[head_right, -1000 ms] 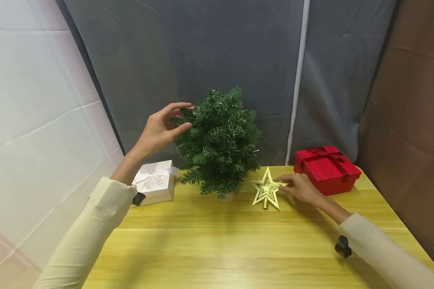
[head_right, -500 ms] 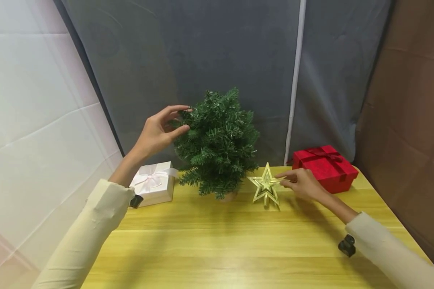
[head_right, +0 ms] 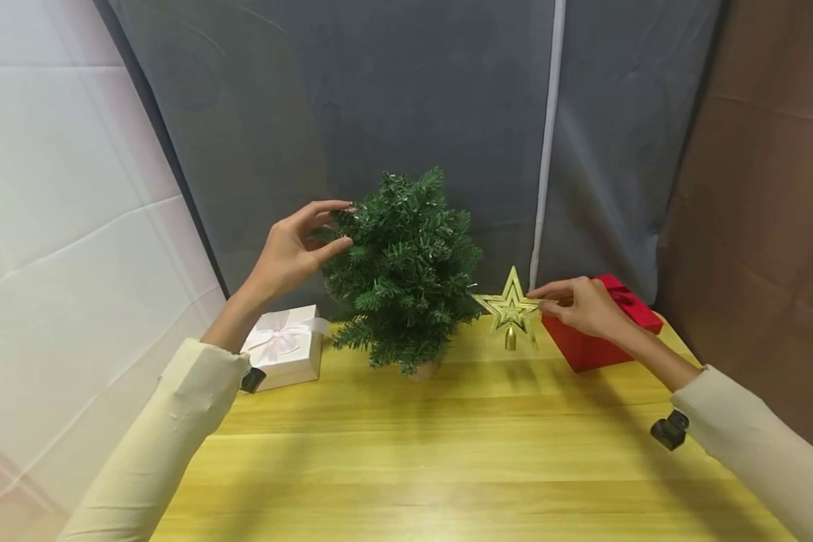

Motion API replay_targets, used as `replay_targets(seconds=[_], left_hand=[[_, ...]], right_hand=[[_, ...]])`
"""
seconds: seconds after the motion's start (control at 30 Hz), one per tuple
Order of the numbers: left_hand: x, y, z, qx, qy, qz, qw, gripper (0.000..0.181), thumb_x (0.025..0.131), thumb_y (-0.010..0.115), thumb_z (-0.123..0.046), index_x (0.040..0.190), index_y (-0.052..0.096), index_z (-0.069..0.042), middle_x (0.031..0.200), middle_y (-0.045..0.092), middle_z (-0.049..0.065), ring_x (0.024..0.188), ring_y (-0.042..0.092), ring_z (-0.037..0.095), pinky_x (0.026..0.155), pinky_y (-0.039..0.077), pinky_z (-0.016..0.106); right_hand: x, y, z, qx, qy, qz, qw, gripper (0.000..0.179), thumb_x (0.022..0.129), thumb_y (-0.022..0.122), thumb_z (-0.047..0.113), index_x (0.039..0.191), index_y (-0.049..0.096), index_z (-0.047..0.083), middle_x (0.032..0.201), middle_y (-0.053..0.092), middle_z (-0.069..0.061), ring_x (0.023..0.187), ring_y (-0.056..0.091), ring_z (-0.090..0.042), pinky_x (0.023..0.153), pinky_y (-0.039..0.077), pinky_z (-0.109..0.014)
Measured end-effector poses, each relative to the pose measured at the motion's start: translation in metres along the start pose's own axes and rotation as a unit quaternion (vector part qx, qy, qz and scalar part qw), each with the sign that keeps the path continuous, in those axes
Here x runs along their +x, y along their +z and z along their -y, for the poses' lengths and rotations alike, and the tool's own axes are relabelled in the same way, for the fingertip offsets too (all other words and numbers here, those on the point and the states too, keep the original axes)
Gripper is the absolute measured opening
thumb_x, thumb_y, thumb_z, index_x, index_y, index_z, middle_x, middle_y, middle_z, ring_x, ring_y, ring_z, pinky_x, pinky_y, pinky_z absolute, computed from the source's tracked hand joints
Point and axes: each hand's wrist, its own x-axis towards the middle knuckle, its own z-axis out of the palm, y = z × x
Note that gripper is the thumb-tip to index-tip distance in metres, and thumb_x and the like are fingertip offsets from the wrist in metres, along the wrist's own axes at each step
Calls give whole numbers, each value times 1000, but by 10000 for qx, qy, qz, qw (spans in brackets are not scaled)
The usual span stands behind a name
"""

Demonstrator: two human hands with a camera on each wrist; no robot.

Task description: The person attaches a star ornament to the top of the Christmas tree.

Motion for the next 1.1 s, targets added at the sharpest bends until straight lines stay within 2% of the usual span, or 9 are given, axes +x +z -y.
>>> replay_targets(seconds=[0.1, 0.2, 0.33, 0.47, 0.57, 0.67, 0.8, 0.97, 1.1], left_hand=[[-1, 0, -1, 48, -18, -13, 10000, 51, 96, 78, -16, 143, 62, -26, 141, 65, -2, 120, 67, 21, 93, 61, 44], [-1, 0, -1, 111, -35, 0, 9999, 51, 96, 78, -18, 144, 62, -28, 141, 65, -4, 120, 66, 19, 90, 61, 41], [-2, 1, 0, 106, -29, 18, 9999, 52, 96, 78, -18, 144, 62, -28, 141, 65, -3, 122, 66, 20, 89, 61, 42], [-2, 0, 1, 54, -5, 16, 10000, 52, 96, 78, -18, 144, 62, -27, 141, 65, -3, 123, 66, 21, 90, 61, 45], [-1, 0, 1, 22, -13, 20, 10000, 52, 96, 78, -17, 144, 61, -27, 142, 65, -3, 125, 65, 21, 91, 61, 45], [-2, 0, 2, 13, -48, 27, 10000, 52, 96, 78, -18, 144, 61, -27, 142, 65, -3, 126, 64, 21, 92, 61, 45], [-3, 0, 2, 26, -64, 41, 10000, 52, 96, 78, -18, 145, 61, -25, 143, 64, -2, 127, 64, 22, 92, 61, 44], [-3, 0, 3, -12, -56, 34, 10000, 52, 96, 78, -17, 144, 61, -26, 143, 64, 0, 127, 63, 23, 93, 60, 47], [-1, 1, 4, -47, -29, 21, 10000, 51, 96, 77, -17, 145, 61, -24, 143, 64, 0, 127, 63, 23, 93, 60, 47]], right_hand=[[5, -14, 6, -210, 94, -82, 9997, 23, 95, 77, 11, 118, 80, 10, 96, 80, -10, 74, 72, -2, 49, 43, -22], [11, -29, 14, -400, 282, -206, 9986, 24, 96, 77, 14, 120, 80, 12, 100, 80, -12, 73, 71, -2, 47, 39, -24], [19, -49, 25, -417, 499, -298, 9974, 26, 97, 76, 17, 123, 78, 12, 106, 78, -15, 72, 70, 1, 43, 33, -27], [27, -66, 38, -517, 437, -430, 9968, 28, 99, 74, 15, 126, 76, 9, 108, 77, -18, 75, 68, 11, 44, 39, -26], [33, -76, 46, -567, 379, -589, 9959, 29, 99, 74, 14, 127, 76, 9, 108, 77, -19, 75, 65, 15, 53, 50, -21], [37, -85, 54, -570, 347, -703, 9953, 29, 99, 74, 15, 127, 76, 10, 108, 77, -18, 75, 65, 16, 60, 53, -17], [42, -94, 64, -547, 302, -802, 9948, 29, 100, 72, 15, 128, 76, 10, 108, 77, -18, 76, 65, 17, 57, 52, -17], [51, -103, 74, -609, 236, -938, 9935, 29, 99, 73, 17, 128, 76, 11, 107, 78, -14, 75, 65, 18, 48, 41, -22], [59, -114, 85, -578, 87, -1109, 9921, 29, 100, 72, 15, 129, 76, 11, 106, 79, -10, 76, 65, 17, 57, 47, -11]])
